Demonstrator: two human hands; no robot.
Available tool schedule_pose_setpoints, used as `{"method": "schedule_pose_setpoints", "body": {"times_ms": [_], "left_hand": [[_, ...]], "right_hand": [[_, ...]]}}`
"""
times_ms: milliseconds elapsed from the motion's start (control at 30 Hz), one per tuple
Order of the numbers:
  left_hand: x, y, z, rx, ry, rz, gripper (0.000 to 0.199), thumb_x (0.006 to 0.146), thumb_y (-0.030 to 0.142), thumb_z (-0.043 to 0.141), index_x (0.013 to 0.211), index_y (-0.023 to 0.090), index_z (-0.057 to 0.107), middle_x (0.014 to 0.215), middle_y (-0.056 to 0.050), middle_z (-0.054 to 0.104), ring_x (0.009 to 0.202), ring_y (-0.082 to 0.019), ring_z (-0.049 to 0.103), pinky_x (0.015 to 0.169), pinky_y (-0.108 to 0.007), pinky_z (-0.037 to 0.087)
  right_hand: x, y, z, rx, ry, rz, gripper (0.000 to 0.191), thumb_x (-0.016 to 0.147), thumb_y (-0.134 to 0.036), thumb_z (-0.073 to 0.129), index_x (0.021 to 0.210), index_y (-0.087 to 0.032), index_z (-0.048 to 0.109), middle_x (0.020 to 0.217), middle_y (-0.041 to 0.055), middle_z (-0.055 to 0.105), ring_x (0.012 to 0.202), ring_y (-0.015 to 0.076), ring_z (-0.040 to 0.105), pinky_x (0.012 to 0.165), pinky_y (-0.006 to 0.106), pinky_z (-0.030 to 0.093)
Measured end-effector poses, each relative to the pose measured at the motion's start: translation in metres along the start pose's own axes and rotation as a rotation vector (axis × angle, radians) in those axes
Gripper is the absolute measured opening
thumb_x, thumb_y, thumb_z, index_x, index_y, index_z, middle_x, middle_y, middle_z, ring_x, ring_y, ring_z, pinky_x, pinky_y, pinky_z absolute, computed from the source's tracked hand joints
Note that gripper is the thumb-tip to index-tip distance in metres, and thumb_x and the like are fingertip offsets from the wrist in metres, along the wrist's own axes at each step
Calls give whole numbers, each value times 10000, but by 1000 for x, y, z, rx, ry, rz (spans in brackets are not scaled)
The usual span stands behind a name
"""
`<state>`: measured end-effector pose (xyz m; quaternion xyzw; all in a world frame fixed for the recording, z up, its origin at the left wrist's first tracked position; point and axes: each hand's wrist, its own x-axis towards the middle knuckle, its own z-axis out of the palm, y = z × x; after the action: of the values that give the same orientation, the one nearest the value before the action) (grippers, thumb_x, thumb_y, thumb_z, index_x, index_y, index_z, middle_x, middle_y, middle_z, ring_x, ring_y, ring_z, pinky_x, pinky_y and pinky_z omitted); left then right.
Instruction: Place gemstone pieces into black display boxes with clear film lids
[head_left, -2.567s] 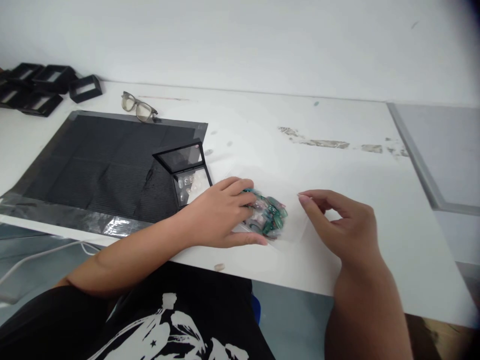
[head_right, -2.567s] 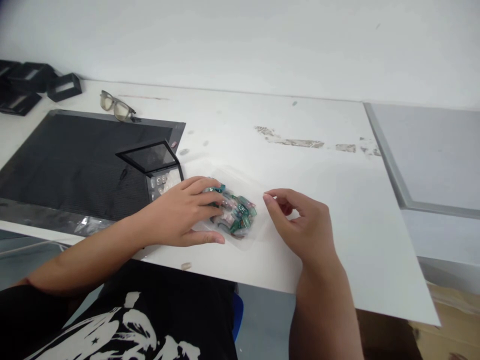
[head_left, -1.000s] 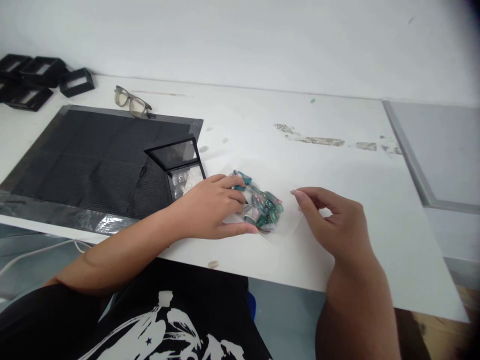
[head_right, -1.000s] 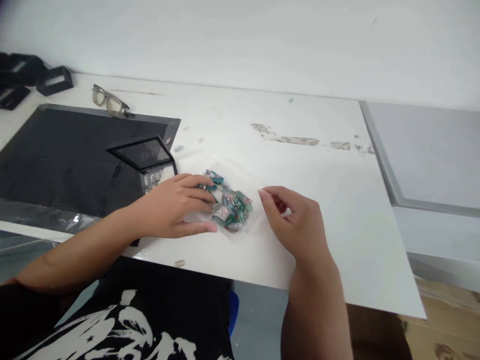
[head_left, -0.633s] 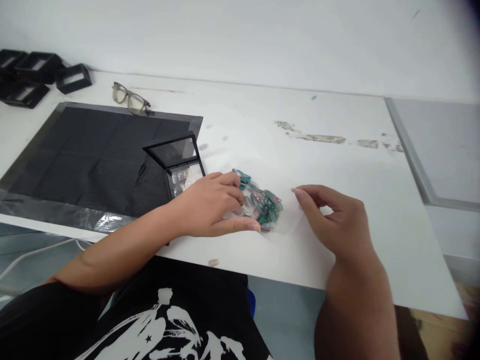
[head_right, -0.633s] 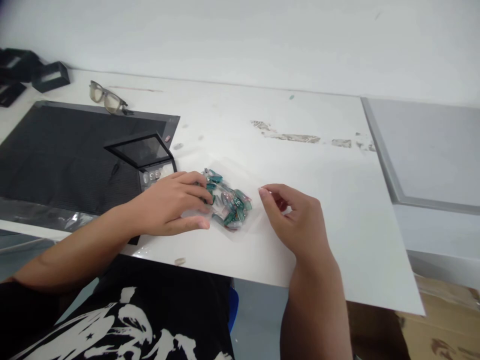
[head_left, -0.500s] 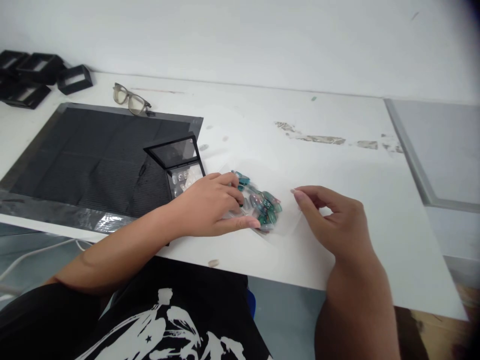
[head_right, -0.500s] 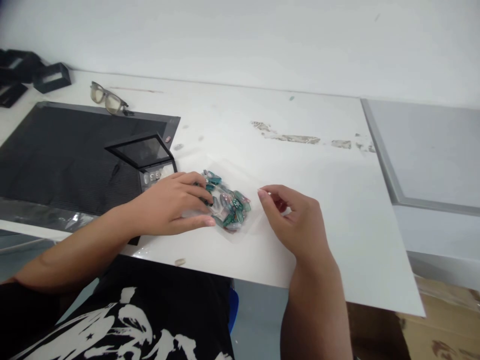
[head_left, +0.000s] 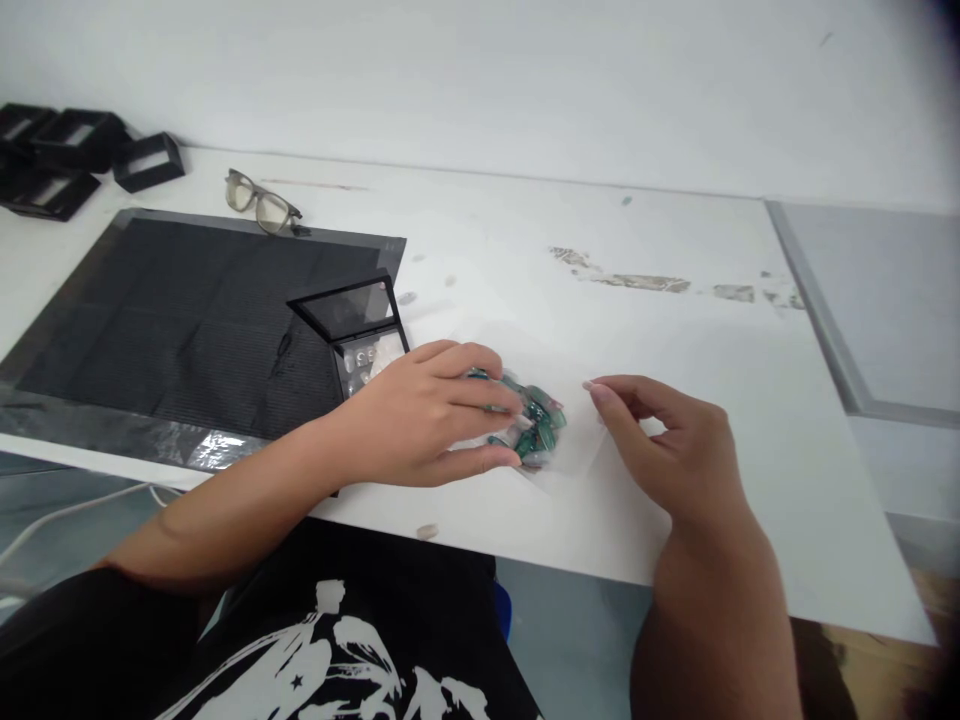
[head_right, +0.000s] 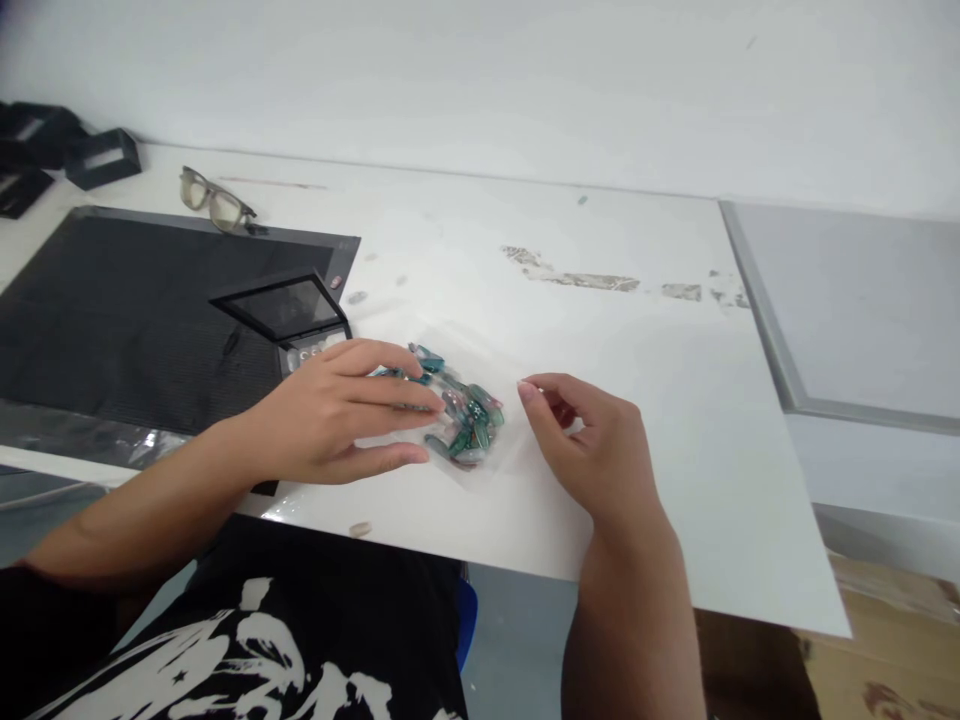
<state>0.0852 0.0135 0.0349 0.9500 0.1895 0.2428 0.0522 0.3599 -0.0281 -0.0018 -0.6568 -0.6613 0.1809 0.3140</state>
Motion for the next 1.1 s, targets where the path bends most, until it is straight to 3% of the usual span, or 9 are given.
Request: {"method": "schedule_pose_setpoints", "body": {"times_ms": [233,333,567,733,867,1000,1067,1100], "left_hand": [[4,0,-3,84,160,142,206,954,353,628,1054,202,726,1122,45,786,1048,-183,676,905,-331,547],[3,-1,-4,121,273,184,257,942,369,627,1123,205,704,1153,44,780,1035,-176,683,881,-322,574],[-1,0,-6,221,351,184,392,899,392,644,1247,209,655,1188,35,766,1099,-176,654,989,-291,554],[-2,-2,-2,265,465,212,243,866,379,661,1085,275,680,1217,97,749,1062,-148,656,990,-267,558],[-2,-1,-2,271,535,216,165,860,388,672,1005,309,669,1083,109,778,1044,-145,675,983,-278,574],[0,1,0,297,666,230,128,848,330,655,975,322,674,1117,101,759,1019,-150,640,904,-280,605],[-3,-2,9,200,609,158,163,869,351,633,1026,370,670,1088,101,759,989,-155,641,850,-299,619],[-6,-4,16,101,498,56,184,896,400,598,1068,411,662,1050,97,762,978,-166,649,834,-327,627]], "right_hand": [[1,-1,0,-15,0,-13,174,910,-368,645,857,-248,759,734,16,724,641,160,635,490,250,441],[1,-3,0,-4,6,-13,179,909,-365,644,845,-241,755,708,13,709,620,154,619,486,248,437],[2,-6,0,52,-21,19,196,894,-366,650,795,-221,736,702,21,706,605,157,604,468,245,439],[0,-6,0,36,18,35,215,893,-372,655,748,-224,715,638,8,664,594,158,571,453,247,400],[0,-6,-2,31,2,26,202,876,-373,671,750,-225,724,636,6,676,585,155,581,447,246,404],[0,-7,0,1,115,72,245,876,-404,687,719,-219,721,592,0,648,527,148,566,464,265,415],[1,-6,0,-35,188,127,269,872,-438,699,718,-220,723,609,4,665,533,158,591,493,280,444],[1,-4,-1,-66,219,162,286,868,-462,702,717,-220,725,612,7,673,538,169,606,506,291,456]]}}
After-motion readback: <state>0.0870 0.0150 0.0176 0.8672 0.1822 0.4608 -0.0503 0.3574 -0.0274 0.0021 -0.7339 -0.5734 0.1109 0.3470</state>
